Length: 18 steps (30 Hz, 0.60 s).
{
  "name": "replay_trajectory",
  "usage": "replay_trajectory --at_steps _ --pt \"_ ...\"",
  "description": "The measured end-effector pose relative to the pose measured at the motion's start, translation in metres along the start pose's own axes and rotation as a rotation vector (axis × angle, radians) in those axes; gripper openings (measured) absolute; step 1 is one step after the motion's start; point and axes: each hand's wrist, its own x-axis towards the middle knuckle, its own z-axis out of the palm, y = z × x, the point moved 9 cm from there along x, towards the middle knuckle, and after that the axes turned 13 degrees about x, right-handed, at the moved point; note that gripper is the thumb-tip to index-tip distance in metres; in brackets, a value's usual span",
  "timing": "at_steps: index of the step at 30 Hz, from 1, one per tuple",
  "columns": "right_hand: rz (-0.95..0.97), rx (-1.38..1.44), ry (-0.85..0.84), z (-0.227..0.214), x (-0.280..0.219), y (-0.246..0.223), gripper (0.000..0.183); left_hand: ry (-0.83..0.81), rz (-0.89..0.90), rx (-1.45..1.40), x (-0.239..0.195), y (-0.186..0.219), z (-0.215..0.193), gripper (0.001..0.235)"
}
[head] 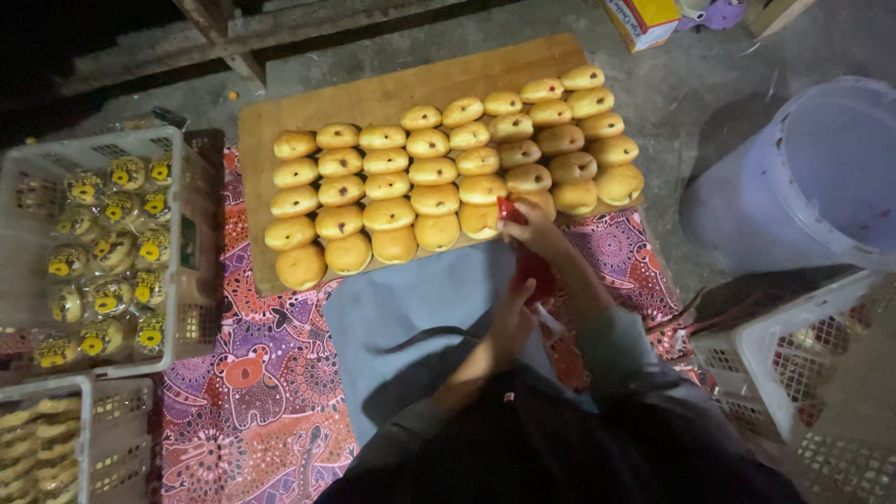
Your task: The person sits on the floor and uses a piping bag to fill rows of small buns with red filling. The person systematically moves across the buns, squeezing the bag to dispense filling into each one.
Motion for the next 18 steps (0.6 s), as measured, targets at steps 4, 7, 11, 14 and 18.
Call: replay_trajectory --at_steps 4,7,11,14,18 --pt "-0.019 -0.113 0.014 -0.015 0.027 0.021 0.025 0.078 0.086 0.009 0.014 0.012 0.004 0.045" --pt "-0.228 -0.305 0.015 -0.018 0.042 0.016 0.026 0.086 0.151 0.128 0.019 0.023 0.011 0.041" --pt "0.045 -0.378 0.097 -0.029 0.052 0.037 0.028 0.094 0.365 0.916 0.012 0.052 0.022 0.042" --pt "0.14 -0.476 0.128 -0.03 0.053 0.033 0.039 0.06 0.294 0.659 0.019 0.043 0.013 0.047" --pt "0.186 -0.748 0.122 -0.024 0.055 0.006 0.05 0.089 0.306 0.789 0.028 0.03 0.002 0.047"
